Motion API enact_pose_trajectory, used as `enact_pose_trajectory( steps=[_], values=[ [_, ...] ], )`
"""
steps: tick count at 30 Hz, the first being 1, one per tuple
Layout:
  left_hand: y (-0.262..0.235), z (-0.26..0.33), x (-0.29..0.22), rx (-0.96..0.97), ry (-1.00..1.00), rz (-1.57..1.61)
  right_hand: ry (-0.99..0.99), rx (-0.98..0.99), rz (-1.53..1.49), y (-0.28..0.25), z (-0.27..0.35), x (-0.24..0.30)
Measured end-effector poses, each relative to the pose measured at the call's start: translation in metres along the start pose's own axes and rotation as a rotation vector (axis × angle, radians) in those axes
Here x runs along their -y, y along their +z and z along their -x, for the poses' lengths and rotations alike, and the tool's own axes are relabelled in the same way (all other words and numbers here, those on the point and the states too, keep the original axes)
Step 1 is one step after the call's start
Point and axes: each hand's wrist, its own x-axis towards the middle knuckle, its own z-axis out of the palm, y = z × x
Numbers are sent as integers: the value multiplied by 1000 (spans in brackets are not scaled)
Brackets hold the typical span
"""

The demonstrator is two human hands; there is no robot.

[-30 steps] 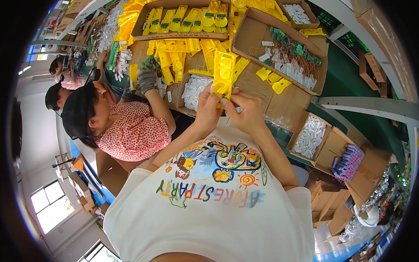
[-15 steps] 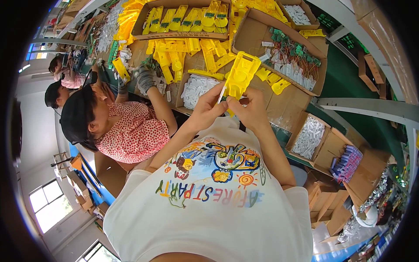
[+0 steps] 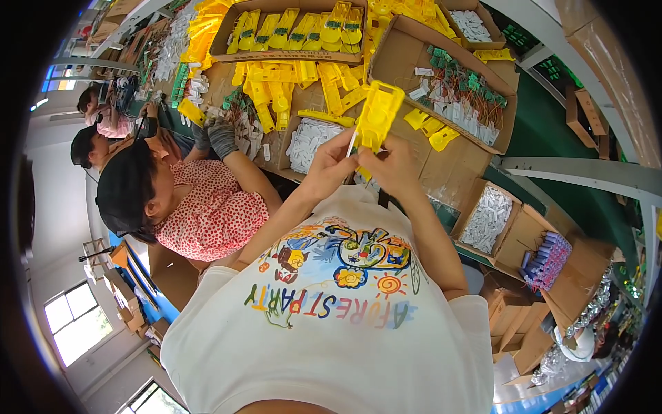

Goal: Assembling small yellow electrical component housings by inserting internal plastic and circuit parts.

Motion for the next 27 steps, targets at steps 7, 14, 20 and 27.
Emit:
enact_pose_trajectory(
  steps=[7, 14, 20, 27],
  values=[
    [-6, -12, -17, -228, 97, 98, 199, 565, -167, -42, 5, -22],
    [-26, -4, -5, -217, -13, -9, 360, -106, -890, -52, 1, 61],
    [-5, -4, -10, -259, -75, -144, -103, -159, 75, -58, -27, 19],
    [9, 3, -7, -249, -14, -752, 117, -275, -120, -4, -51, 19]
  ],
)
